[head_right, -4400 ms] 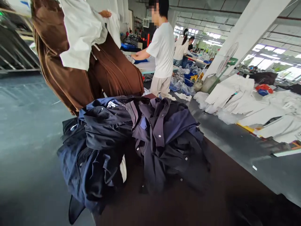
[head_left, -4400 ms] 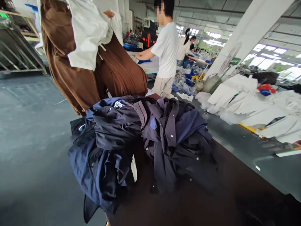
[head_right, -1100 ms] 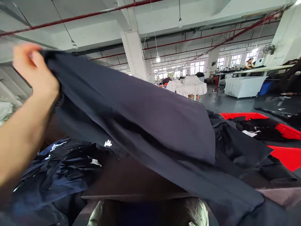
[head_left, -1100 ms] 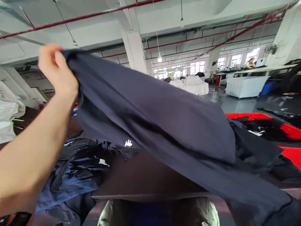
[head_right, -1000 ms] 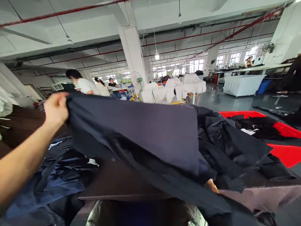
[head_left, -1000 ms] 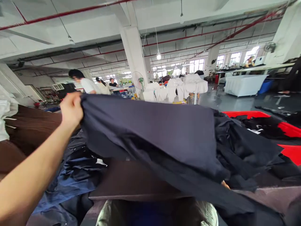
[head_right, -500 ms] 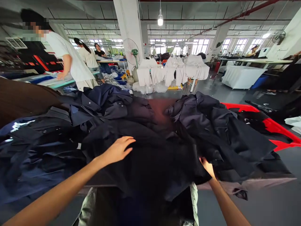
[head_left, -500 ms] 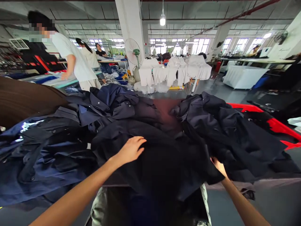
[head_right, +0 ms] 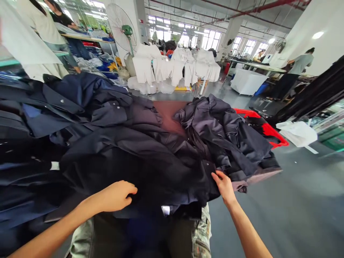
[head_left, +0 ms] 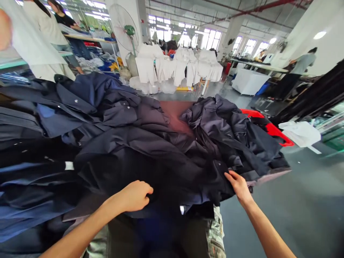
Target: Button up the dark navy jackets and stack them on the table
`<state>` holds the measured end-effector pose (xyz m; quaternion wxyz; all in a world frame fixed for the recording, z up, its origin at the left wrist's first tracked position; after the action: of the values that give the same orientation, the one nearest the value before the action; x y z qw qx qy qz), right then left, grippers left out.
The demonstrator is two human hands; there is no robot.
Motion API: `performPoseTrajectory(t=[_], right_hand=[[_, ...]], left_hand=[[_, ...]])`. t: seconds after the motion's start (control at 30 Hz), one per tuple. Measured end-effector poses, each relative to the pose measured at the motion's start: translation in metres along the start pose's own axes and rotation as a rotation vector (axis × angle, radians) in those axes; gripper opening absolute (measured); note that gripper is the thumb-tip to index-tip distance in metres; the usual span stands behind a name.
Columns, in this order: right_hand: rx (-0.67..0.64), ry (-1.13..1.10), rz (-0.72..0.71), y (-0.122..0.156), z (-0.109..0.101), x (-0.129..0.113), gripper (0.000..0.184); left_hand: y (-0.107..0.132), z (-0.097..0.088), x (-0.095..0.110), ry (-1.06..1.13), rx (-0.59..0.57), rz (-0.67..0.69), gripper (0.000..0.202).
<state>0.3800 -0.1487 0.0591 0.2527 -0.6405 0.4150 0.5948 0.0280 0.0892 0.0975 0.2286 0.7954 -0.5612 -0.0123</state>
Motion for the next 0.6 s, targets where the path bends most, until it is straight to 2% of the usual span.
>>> performPoseTrajectory(t=[0.03,0.1,0.2,0.27,0.3,0.37,0.43,0.5,0.6], right_hand=[[0.022,0.012,-0.071,0.008,0.000,-0.020,0.054],[-0.012,0.030,-0.259,0.036,0.009,-0.068,0.041],[-0.221,0.192,-0.640,0.107,0.043,-0.142,0.016],[-0.430,0.271,-0.804,0.157,0.071,-0.168,0.013],[-0.523,0.289,-0.841,0.176,0.082,-0.173,0.016],[-0.646,0.307,-0.854,0.202,0.095,-0.171,0.022],[-0.698,0.341,-0.824,0.213,0.097,-0.155,0.025],[-0.707,0.362,-0.746,0.213,0.093,-0.127,0.027],[-0.624,0.297,-0.444,0.195,0.077,-0.064,0.032]], left_hand=[[0.003,-0.002,-0.003,-0.001,-0.002,-0.040,0.026],[0.006,-0.021,0.006,0.072,0.114,-0.036,0.032],[0.011,-0.068,0.053,0.330,0.433,0.165,0.035],[0.014,-0.092,0.087,0.475,0.555,0.324,0.044],[0.012,-0.098,0.102,0.515,0.564,0.386,0.052],[0.001,-0.096,0.125,0.544,0.490,0.457,0.064],[-0.017,-0.079,0.138,0.568,0.346,0.472,0.063],[-0.037,-0.055,0.143,0.628,0.214,0.442,0.056],[-0.067,-0.017,0.144,0.706,0.131,0.303,0.053]])
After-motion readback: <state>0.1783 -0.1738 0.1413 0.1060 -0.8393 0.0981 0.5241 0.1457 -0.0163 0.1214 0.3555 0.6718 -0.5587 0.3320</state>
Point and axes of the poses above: each hand's wrist, its own y-axis away from the middle knuckle, its own z-axis out of the palm, x = y × z, the point moved 10 cm from there along -y, towards the middle knuckle, and after that the axes turned 6 degrees about -y, right-handed, at the moved point
